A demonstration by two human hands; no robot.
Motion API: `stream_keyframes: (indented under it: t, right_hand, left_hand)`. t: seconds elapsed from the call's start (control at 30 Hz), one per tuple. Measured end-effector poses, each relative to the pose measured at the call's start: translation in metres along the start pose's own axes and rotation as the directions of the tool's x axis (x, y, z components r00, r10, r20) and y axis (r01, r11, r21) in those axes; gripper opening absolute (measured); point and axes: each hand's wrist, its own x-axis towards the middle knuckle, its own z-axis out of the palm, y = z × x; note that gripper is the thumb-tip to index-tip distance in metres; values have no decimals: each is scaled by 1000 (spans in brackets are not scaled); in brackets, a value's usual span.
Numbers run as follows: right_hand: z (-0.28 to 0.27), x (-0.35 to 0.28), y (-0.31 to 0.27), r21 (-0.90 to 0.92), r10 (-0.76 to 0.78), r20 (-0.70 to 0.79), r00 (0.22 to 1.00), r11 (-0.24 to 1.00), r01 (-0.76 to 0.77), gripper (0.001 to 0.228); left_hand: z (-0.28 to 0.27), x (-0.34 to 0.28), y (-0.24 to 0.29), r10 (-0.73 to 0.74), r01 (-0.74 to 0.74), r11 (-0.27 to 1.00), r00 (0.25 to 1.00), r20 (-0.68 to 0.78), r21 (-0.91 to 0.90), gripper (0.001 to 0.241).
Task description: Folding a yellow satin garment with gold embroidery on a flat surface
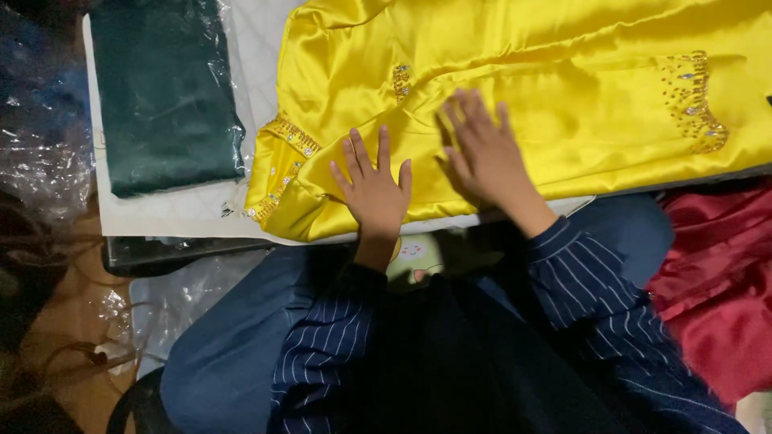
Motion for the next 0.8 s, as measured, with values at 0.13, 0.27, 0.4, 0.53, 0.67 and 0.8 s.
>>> stream_keyframes:
  t: [0.13,0.27,0.4,0.53,0.67,0.8]
  right_hand:
    - [36,12,-25,82,-121,89,989,990,114,59]
    - [53,13,-15,19,-27,188,982,1000,24,59]
    - [53,14,-14,-2,26,272,962,1000,-27,59]
    - [50,17,-10,20,21,339,941,999,-30,60]
    - [48,15,-14,17,25,325,945,999,-32,60]
    - [45,18,-17,19,51,329,943,998,-61,64]
  left_hand:
    - [-12,5,-10,-9,11,999,999,39,-34,70]
    - [-23,24,-36,-118,120,991,992,34,-66,69]
    - [-34,31,-50,-214,208,972,976,-47,-113,52]
    - [-29,28,-61,-276,273,961,952,-133,-40,53]
    - [-6,9,-73,-289,293,956,942,-169,0,47]
    - [-7,-3,-80,-218,218,976,976,-24,14,51]
